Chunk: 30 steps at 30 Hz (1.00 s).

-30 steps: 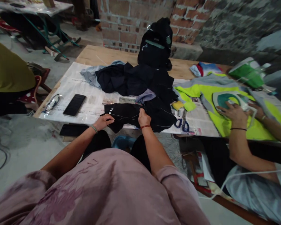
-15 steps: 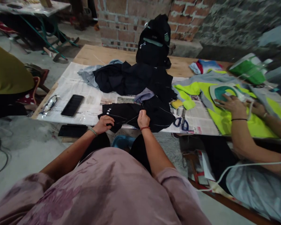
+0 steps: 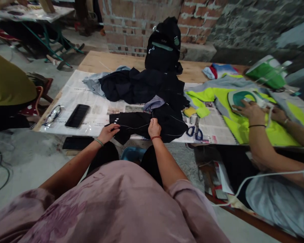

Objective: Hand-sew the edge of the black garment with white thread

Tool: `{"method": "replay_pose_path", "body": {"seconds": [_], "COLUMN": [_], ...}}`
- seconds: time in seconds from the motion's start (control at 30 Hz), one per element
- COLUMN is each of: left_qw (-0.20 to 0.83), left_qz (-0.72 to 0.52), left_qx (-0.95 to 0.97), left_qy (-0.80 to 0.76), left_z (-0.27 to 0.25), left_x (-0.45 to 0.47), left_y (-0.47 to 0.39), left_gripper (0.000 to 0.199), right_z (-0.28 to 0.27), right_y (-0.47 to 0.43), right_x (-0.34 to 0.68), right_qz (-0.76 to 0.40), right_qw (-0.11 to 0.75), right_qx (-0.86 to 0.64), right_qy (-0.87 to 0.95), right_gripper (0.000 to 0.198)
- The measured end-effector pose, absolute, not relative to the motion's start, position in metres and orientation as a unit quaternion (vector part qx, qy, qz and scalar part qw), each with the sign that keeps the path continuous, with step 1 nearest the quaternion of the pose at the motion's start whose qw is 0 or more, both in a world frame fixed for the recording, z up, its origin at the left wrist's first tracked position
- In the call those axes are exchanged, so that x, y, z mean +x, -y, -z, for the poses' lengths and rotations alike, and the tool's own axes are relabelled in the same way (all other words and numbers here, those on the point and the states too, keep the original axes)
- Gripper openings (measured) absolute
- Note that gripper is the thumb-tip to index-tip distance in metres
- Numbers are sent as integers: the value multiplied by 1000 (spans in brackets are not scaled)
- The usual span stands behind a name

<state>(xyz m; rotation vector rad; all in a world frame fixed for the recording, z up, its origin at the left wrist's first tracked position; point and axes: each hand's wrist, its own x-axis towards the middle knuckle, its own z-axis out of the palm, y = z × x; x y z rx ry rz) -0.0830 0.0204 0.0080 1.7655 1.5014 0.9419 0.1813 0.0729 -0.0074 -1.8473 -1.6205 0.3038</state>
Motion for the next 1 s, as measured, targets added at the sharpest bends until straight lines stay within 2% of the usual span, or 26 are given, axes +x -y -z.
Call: {"method": "replay_pose_path", "body": {"seconds": [0.3,0.5,0.63,0.83,0.9,1.0], "left_qw": [379,367,363,367,368,364], "left_qz": [-385,-409,-415,-424,-428,-432], "left_qx": [656,654,656,650,648,651], "left_qy": [-527,-520,-515,-514,-511,-508], "left_z": [-2,1,2,0,0,-1], "left_x": [-92,-90,-86,-83,-83,-82], "left_y": [-26,-26,-24,-23,-23,-23], "left_gripper": [30,30,28,27,27,26], "right_z": [11,-16,-49,-35,-22,-9], "right_y": [-80,-87,-61,0,9,10], "right_x": [186,190,172,122,109,96], "right_qz": [-140,-334,-342,-346,-373,-381], "right_qw": [399,451,500,357,301,260], "right_qx": [-669,-647,-559,-471,-481,-510], "right_qy": [611,517,566,728,734,726], "right_gripper": [31,35,34,27,27,27]}}
